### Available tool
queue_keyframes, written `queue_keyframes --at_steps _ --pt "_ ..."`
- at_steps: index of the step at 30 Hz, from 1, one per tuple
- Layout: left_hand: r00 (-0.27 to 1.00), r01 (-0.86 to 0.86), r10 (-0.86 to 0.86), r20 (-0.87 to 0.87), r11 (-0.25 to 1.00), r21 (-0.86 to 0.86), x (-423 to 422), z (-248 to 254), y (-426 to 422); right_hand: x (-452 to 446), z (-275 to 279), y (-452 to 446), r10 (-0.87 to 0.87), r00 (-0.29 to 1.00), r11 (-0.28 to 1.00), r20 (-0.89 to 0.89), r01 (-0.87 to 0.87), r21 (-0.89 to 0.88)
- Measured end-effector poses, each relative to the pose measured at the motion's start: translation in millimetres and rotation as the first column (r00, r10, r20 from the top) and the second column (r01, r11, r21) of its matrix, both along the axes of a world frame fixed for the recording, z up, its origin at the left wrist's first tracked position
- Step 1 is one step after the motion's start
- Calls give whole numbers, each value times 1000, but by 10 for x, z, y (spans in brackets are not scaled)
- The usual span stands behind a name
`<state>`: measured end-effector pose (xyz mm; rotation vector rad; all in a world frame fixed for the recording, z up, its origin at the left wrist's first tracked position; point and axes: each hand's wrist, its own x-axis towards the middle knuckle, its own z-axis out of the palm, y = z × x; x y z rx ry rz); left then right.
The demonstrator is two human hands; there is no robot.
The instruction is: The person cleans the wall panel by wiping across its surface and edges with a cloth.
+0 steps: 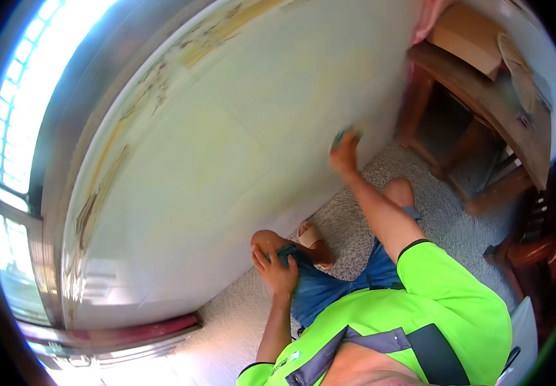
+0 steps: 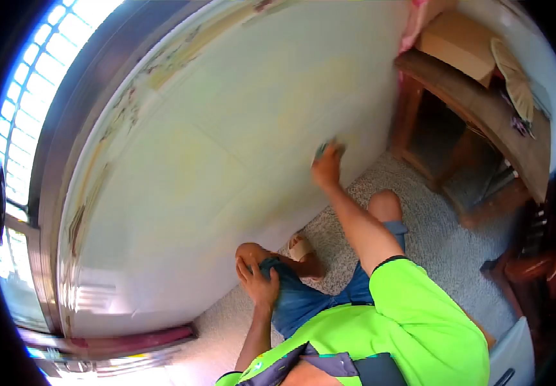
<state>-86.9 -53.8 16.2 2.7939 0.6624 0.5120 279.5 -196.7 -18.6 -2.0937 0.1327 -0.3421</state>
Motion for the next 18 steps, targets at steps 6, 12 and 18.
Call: queue_keyframes --at_steps 6,12,18 --pt "1000 30 -30 -7 999 34 -9 28 -24 195 142 -26 529 749 800 -400 -282 530" --pt "999 -32 32 -35 999 17 15 84 -60 160 1373 -226 -49 925 957 377 -64 282" --pt "989 81 -33 141 934 -347 -354 28 217 191 1762 -136 77 715 987 695 -155 50"
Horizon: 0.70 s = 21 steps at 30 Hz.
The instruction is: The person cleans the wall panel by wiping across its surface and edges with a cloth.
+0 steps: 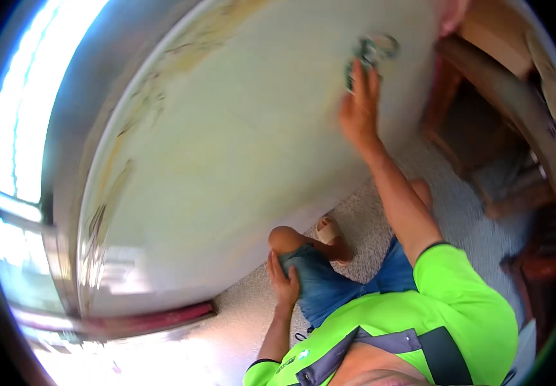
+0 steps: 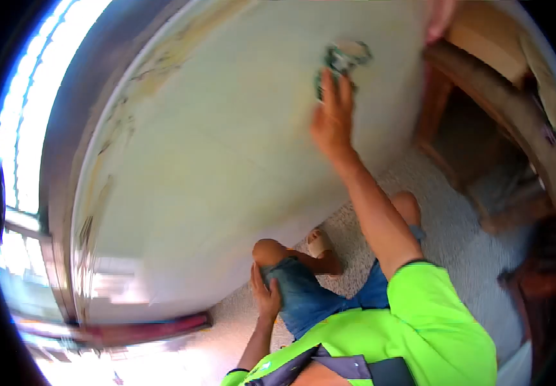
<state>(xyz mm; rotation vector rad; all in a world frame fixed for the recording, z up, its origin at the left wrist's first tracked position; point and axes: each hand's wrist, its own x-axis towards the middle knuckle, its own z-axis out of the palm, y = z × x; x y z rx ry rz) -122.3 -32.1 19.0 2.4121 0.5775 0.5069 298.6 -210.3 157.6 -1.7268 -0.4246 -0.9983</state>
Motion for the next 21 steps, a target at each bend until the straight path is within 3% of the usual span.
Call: queue_keyframes --at_steps 1,3,4,5,6,7,8,10,11,13,15,16,17,19,21 --pt "996 -60 64 -58 996 73 -286 -49 90 22 -236 -6 -54 998 997 -27 52 -63" --pt "905 -289 217 -366 944 -156 -974 -52 243 172 -893 -77 -76 996 992 -41 71 -100" --pt "819 -322 216 -532 940 -113 -1456 -144 330 215 -1332 -116 -110 981 986 -159 88 -144" --pt "682 -328 171 -711 940 -89 -1974 -347 403 346 -1756 -169 -81 980 993 -182 64 -97" --pt "483 -238 -41 -874 955 -176 -2365 -401 449 421 -2087 -247 4 975 998 -222 -18 -63" --pt "209 -392 -204 -956 879 -273 -2478 -176 244 507 -2503 -217 -105 930 989 -351 62 -133" --pt "113 -408 -433 -894 800 -439 -3046 -550 175 329 -2230 -251 405 721 871 -562 -119 476" --pt "358 -387 -646 -674 554 -737 -4094 -1084 -161 72 -1547 -231 584 413 760 -699 25 649" --pt "354 -469 -640 -682 510 -721 -4199 -1009 -417 96 -1441 -189 601 408 754 -687 -3 657" --pt "292 -603 -540 -789 536 -591 -4101 -846 -729 153 -1352 -152 369 759 870 -536 -78 488" --pt "308 -645 -474 -825 534 -547 -4044 -827 -891 -213 -323 -19 351 876 886 -332 -195 421" --pt "316 -654 -447 -837 536 -534 -3975 -837 -935 -61 -304 83 283 952 933 -112 -247 261" --pt "328 -662 -422 -845 535 -524 -3883 -777 -946 -162 48 199 354 933 917 70 -361 172" --pt "338 -657 -389 -857 554 -511 -3733 -740 -918 -481 534 453 344 920 938 189 -330 -104" --pt "335 -658 -363 -870 571 -491 -3600 -688 -893 -684 764 651 413 832 905 370 -328 -272"
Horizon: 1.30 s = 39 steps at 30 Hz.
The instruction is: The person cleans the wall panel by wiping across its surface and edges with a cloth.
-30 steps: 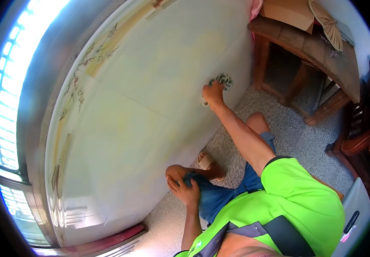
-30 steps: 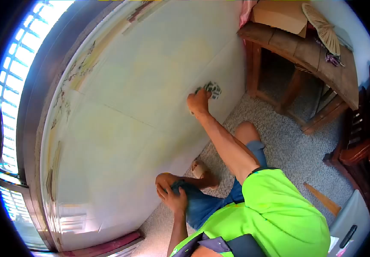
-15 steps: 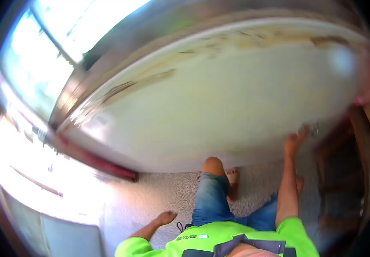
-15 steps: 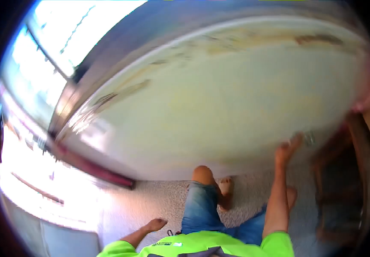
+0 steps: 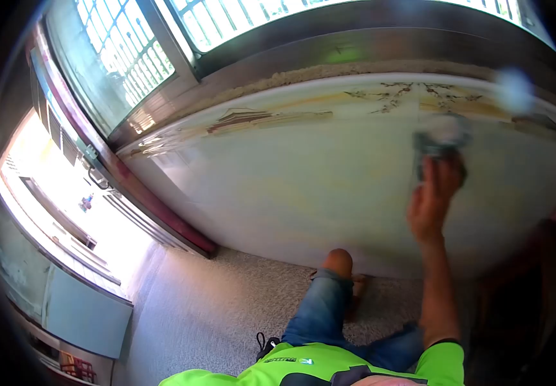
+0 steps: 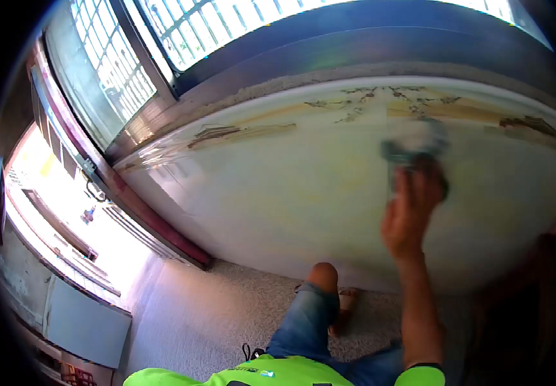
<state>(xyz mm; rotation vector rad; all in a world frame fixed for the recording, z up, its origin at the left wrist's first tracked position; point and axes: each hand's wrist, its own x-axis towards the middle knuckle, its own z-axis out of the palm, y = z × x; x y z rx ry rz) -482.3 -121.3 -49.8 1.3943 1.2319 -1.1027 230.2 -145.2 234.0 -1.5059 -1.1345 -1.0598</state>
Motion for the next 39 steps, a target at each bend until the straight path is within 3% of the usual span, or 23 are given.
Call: queue_keyframes --at_steps 2,16,21,25,30,34,39 --pt "1000 6 -6 4 1000 21 128 35 22 -210 106 135 -4 999 985 39 11 -174" --pt "999 52 -52 13 997 58 186 40 -522 -323 -510 229 64 977 905 204 29 -424" --pt "999 -15 13 30 999 45 139 -36 -898 -734 -421 726 273 912 804 306 -41 -594" --pt "995 -97 97 37 995 20 252 -118 -1187 -1262 -152 1362 445 832 766 331 -162 -622" --pt "977 -209 208 48 978 24 484 -114 -1302 -1832 5 2056 666 709 621 231 -356 -698" --pt "950 -309 307 57 950 41 662 41 -1526 -2127 -45 2474 766 634 428 107 -378 -821" --pt "902 -431 429 43 901 55 669 485 -1645 -2428 -93 3016 859 497 343 120 -387 -856"
